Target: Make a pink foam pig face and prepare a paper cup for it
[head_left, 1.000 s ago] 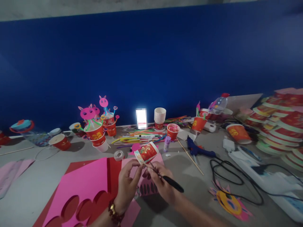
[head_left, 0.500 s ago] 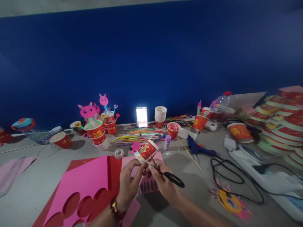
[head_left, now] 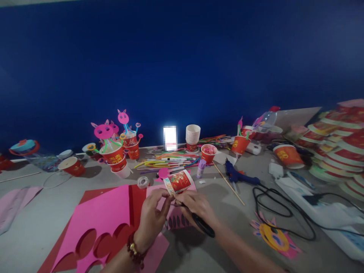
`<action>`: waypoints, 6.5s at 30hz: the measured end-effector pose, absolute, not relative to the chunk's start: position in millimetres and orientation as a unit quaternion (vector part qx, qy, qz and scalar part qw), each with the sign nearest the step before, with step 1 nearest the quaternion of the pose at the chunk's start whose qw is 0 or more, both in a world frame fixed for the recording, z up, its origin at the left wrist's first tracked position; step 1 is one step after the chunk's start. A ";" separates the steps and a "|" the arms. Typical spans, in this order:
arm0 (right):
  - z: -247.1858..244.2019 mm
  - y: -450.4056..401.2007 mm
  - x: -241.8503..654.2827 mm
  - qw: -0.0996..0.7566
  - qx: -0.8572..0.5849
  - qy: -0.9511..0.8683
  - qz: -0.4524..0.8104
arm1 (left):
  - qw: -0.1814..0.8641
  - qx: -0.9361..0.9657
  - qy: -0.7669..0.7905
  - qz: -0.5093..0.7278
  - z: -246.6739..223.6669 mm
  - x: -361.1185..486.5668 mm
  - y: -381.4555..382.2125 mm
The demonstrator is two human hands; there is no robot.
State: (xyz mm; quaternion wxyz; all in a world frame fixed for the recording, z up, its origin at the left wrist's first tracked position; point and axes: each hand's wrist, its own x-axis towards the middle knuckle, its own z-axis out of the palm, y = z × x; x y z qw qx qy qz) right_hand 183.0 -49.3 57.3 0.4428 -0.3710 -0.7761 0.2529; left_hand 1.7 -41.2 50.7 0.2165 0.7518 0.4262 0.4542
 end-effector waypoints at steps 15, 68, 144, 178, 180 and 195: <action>47.1 -57.9 159.8 0.540 -0.441 -0.556 0.452 | 0.164 0.754 0.398 0.496 45.3 5.4 -40.6; 58.0 -43.8 191.9 0.474 -0.356 -0.803 0.063 | 0.320 0.681 0.295 0.589 62.3 -21.5 -31.0; 43.7 -52.3 178.0 0.499 -0.428 -0.664 0.356 | 0.464 0.738 0.314 0.377 60.2 -13.8 -29.8; 58.6 -41.7 192.0 0.434 -0.306 -0.710 0.462 | 0.612 0.662 0.263 0.343 62.3 -18.2 -26.6; 59.0 -41.1 191.9 0.435 -0.308 -0.703 0.471 | 0.613 0.661 0.265 0.342 62.8 -20.0 -27.5; 63.7 -46.0 187.1 0.544 -0.414 -0.526 0.505 | 0.571 0.542 0.326 0.523 47.6 -6.7 -34.4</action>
